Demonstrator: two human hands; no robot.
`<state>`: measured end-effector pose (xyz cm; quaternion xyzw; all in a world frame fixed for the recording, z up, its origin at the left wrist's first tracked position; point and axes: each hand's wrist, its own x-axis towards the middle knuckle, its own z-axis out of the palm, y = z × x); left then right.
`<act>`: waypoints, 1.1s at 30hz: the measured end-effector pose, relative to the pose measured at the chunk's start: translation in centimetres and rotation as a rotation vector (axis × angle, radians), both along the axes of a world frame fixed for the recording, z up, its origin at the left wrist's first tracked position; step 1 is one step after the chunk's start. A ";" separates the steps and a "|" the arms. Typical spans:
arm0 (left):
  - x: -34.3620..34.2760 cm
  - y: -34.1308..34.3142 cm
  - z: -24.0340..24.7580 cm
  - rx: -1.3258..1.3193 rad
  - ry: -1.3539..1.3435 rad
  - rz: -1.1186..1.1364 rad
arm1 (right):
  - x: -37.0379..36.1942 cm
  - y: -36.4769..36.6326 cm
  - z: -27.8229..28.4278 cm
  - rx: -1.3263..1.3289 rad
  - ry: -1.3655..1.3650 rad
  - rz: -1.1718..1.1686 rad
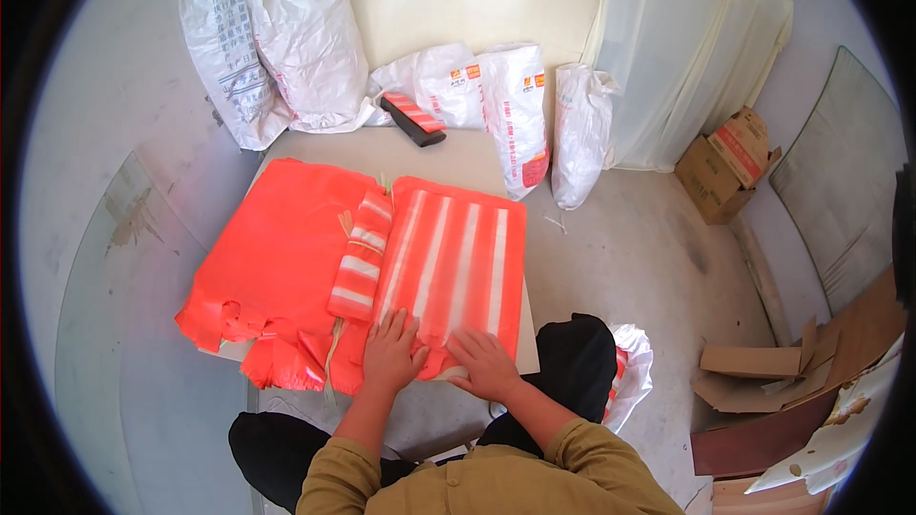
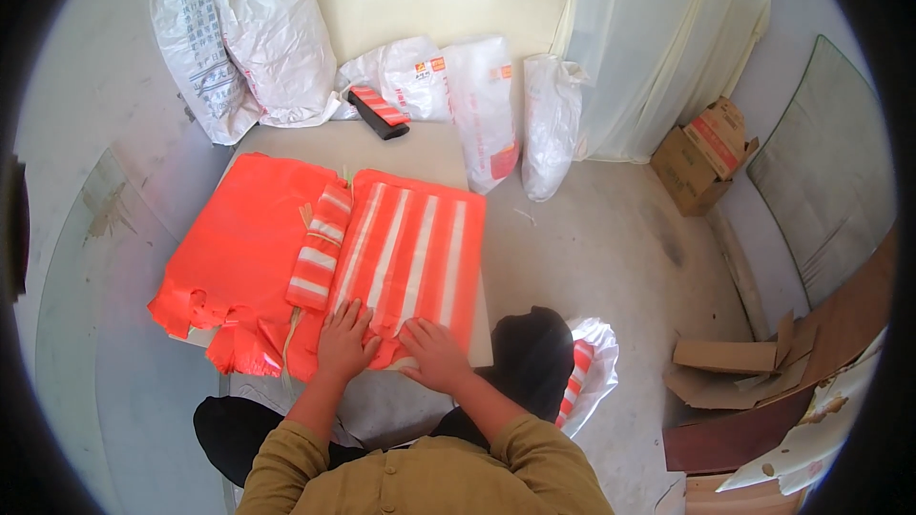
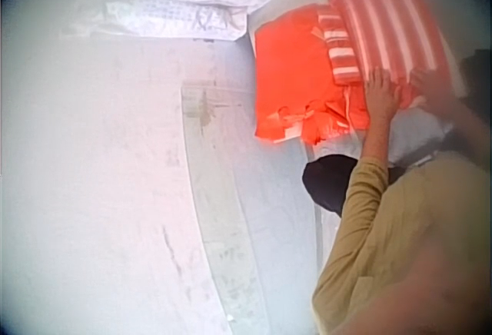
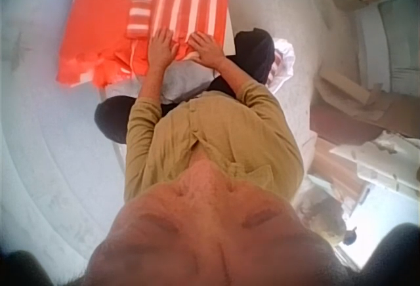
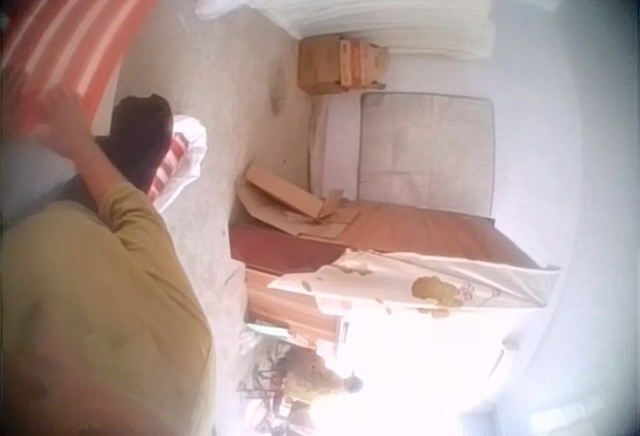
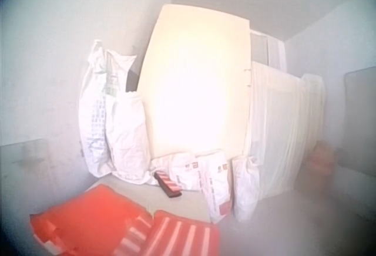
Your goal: The person picks up red and white striped plastic sheets, rolls them together into a cylindrical bundle, and ties the bundle with a string.
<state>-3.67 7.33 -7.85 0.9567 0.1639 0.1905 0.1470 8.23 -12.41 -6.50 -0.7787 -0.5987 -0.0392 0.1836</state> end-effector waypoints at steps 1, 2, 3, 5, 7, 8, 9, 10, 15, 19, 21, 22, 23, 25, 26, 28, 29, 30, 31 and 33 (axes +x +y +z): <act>0.0 0.0 0.0 -0.003 -0.002 0.002 | 0.0 0.0 0.1 -0.004 0.004 0.000; 0.0 0.0 0.0 -0.003 -0.001 0.003 | 0.0 0.0 0.1 -0.004 0.004 0.001; 0.0 0.0 0.0 -0.004 0.000 0.003 | 0.0 0.0 0.1 -0.007 0.005 0.000; 0.0 0.0 0.0 -0.005 0.001 0.004 | 0.0 0.0 0.1 -0.011 0.005 -0.001; -0.1 0.0 0.1 -0.005 0.001 0.003 | -0.1 0.1 0.1 -0.021 0.007 -0.001; -0.1 0.0 0.0 -0.006 0.003 0.003 | -0.1 0.0 0.2 -0.022 0.008 -0.001; -0.1 0.0 -0.1 -0.003 0.003 0.001 | -0.1 0.0 0.2 -0.022 0.009 0.000; -0.1 0.0 -0.2 -0.001 0.003 -0.001 | -0.1 0.0 0.2 -0.022 0.011 0.000; 0.0 0.1 -0.2 -0.003 -0.001 -0.004 | 0.1 0.0 -0.1 -0.007 0.013 0.004; 0.0 0.1 -0.2 0.005 0.016 0.000 | 0.0 0.0 0.0 -0.016 0.008 -0.005; 0.0 0.1 -0.2 0.005 0.012 0.000 | 0.0 0.0 0.0 -0.018 0.005 -0.007; 0.0 0.1 -0.1 0.006 0.007 0.000 | 0.0 0.0 0.1 -0.020 0.001 -0.008; 0.0 0.1 -0.2 0.005 0.008 0.000 | 0.0 0.0 0.1 -0.020 0.002 -0.008; 0.1 0.1 -0.3 0.010 0.004 0.001 | 0.0 -0.1 0.1 -0.022 0.002 -0.013; 0.2 0.1 -0.3 0.010 0.005 0.000 | 0.0 -0.1 0.2 -0.022 0.003 -0.014; 0.0 0.1 -0.2 0.018 -0.001 0.004 | -0.1 -0.1 0.2 -0.013 -0.001 -0.014; 0.0 0.1 -0.2 0.019 -0.002 0.005 | -0.2 0.0 0.2 -0.012 -0.002 -0.013; 0.0 0.1 -0.3 0.022 0.003 0.004 | -0.1 0.0 0.2 -0.009 -0.002 -0.012; 0.0 0.1 -0.3 0.025 0.008 0.002 | 0.0 0.0 0.1 -0.007 -0.002 -0.011; 0.1 0.1 -0.2 0.022 0.007 0.003 | 0.0 0.0 0.1 -0.002 -0.001 -0.009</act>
